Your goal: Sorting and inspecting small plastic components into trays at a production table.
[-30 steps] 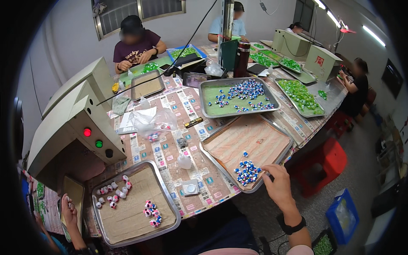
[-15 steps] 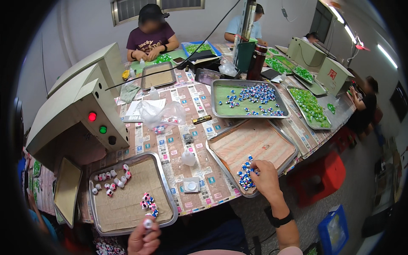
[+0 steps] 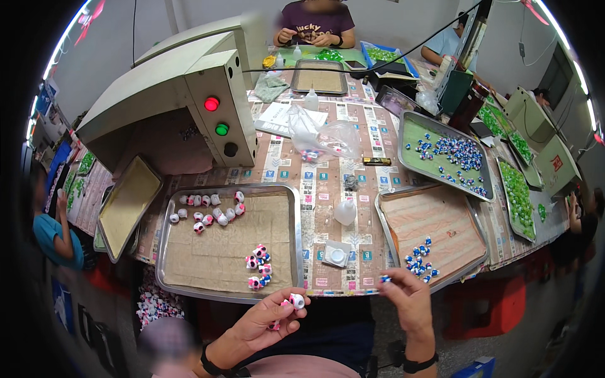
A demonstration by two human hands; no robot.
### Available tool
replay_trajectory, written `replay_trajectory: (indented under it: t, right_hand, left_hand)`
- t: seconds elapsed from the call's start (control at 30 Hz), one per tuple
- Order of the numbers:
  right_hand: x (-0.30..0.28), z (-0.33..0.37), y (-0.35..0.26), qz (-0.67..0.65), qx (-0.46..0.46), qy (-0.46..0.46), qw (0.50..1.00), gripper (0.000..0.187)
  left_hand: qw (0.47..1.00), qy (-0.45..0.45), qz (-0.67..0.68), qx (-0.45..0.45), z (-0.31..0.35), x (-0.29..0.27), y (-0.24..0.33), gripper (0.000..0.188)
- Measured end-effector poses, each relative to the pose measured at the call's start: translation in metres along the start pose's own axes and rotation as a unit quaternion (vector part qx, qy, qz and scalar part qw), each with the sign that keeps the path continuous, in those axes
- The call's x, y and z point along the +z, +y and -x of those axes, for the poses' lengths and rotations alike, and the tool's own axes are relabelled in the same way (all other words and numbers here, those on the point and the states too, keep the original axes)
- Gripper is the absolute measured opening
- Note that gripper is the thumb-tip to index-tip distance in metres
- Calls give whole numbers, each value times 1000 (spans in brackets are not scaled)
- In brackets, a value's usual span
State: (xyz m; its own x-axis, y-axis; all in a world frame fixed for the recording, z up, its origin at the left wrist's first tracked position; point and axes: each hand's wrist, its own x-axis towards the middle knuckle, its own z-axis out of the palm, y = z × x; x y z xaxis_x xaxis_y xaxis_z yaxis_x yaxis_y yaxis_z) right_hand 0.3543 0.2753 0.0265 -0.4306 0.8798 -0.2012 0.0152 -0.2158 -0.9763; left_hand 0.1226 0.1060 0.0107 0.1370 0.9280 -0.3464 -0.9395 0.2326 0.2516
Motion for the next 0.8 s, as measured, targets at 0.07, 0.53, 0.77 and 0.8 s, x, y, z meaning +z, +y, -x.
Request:
replay_trajectory:
  t: [0.07, 0.53, 0.77, 0.8]
  right_hand:
    - [13, 4, -1, -36, 38, -34, 998, 22]
    - [50, -11, -2, 87, -35, -24, 995, 20]
    - [77, -28, -8, 302, -166, -25, 938, 17]
    - [79, -32, -5, 349, -210, -20, 913, 17]
  left_hand:
    - [1000, 3, -2, 4, 2, -2, 0, 37]
    - [1000, 19, -17, -1, 5, -5, 2, 38]
    - [1000, 11, -22, 7, 7, -6, 4, 39]
    - [1000, 15, -23, 3, 6, -8, 4, 40]
